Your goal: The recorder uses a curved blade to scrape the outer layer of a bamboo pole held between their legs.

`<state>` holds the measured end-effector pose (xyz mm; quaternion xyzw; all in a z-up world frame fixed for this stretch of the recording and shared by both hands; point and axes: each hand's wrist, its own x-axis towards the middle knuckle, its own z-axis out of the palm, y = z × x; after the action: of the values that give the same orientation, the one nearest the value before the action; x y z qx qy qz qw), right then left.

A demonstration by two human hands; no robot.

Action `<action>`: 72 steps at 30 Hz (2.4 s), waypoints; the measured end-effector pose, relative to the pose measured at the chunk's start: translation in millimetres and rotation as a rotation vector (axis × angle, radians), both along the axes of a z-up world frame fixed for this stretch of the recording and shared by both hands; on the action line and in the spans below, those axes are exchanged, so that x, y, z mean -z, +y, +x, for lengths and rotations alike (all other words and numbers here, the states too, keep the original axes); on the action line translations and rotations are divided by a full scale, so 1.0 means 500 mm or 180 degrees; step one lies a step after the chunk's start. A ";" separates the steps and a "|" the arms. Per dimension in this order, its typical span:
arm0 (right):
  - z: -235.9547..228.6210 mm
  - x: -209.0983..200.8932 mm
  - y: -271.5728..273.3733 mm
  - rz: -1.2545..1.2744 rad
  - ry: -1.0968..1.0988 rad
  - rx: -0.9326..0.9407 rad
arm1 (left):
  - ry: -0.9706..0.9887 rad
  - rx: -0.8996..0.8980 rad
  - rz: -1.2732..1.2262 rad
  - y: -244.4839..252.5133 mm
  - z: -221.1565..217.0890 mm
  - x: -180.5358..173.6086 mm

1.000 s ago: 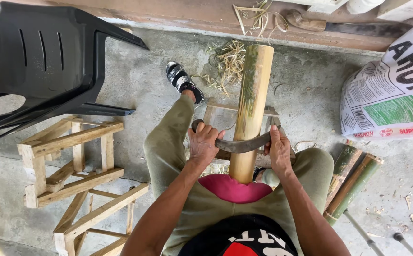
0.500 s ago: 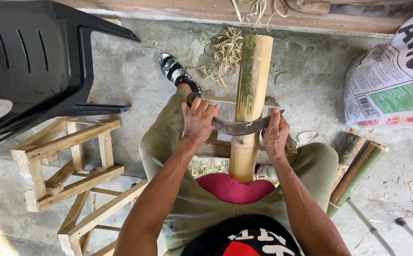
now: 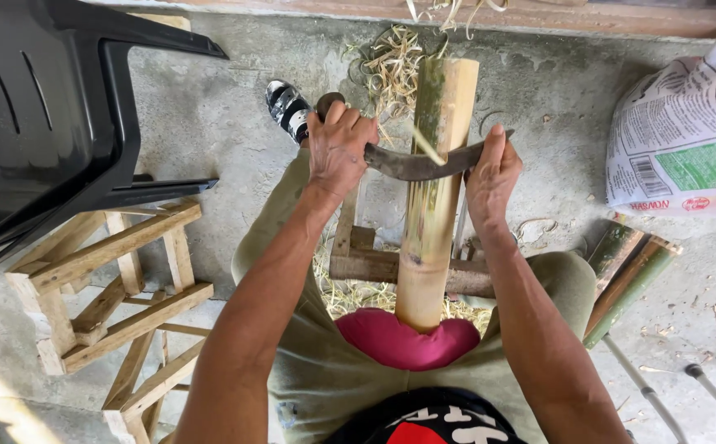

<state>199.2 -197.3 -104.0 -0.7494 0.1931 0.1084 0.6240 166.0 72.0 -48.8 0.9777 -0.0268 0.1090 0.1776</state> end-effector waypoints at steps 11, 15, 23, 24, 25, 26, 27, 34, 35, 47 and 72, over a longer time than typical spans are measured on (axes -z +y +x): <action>0.381 0.108 0.027 0.0309 -0.0176 -0.0040 | -0.0273 -0.0441 0.0109 0.036 0.269 0.095; 0.293 -0.052 0.046 0.0274 0.0344 -0.0059 | -0.0040 -0.0510 0.0266 0.010 0.209 0.057; -0.227 -0.077 -0.079 -0.0015 0.1067 0.0016 | 0.0172 0.0056 -0.0217 -0.073 -0.210 -0.026; -0.236 -0.094 -0.067 0.0005 0.1038 0.0046 | 0.0143 0.0089 -0.0201 -0.076 -0.213 -0.040; -0.247 -0.113 -0.055 -0.0103 0.0845 -0.0041 | 0.0133 0.0075 -0.0294 -0.080 -0.220 -0.057; -0.257 -0.132 -0.042 -0.0213 0.0651 -0.0125 | 0.0122 0.0061 -0.0387 -0.083 -0.228 -0.073; -0.250 -0.125 -0.038 -0.0197 0.0645 -0.0113 | 0.0117 0.0075 -0.0372 -0.079 -0.222 -0.071; -0.163 -0.067 -0.003 -0.0033 0.0022 0.0153 | -0.0013 0.0100 -0.0159 -0.044 -0.117 -0.057; -0.160 -0.061 -0.002 0.0036 -0.0075 0.0236 | -0.0113 0.0166 -0.0174 -0.040 -0.105 -0.060; 0.145 0.002 0.046 0.0254 -0.0326 0.0105 | -0.0289 0.0048 -0.0010 0.020 0.139 0.024; -0.135 -0.033 -0.014 -0.0209 0.0207 0.0008 | -0.0043 0.0162 0.0219 -0.040 -0.104 -0.006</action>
<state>131.5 -204.3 -87.5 -0.7654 0.2177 0.1255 0.5925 113.9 52.1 -45.6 0.9814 -0.0566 0.1101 0.1464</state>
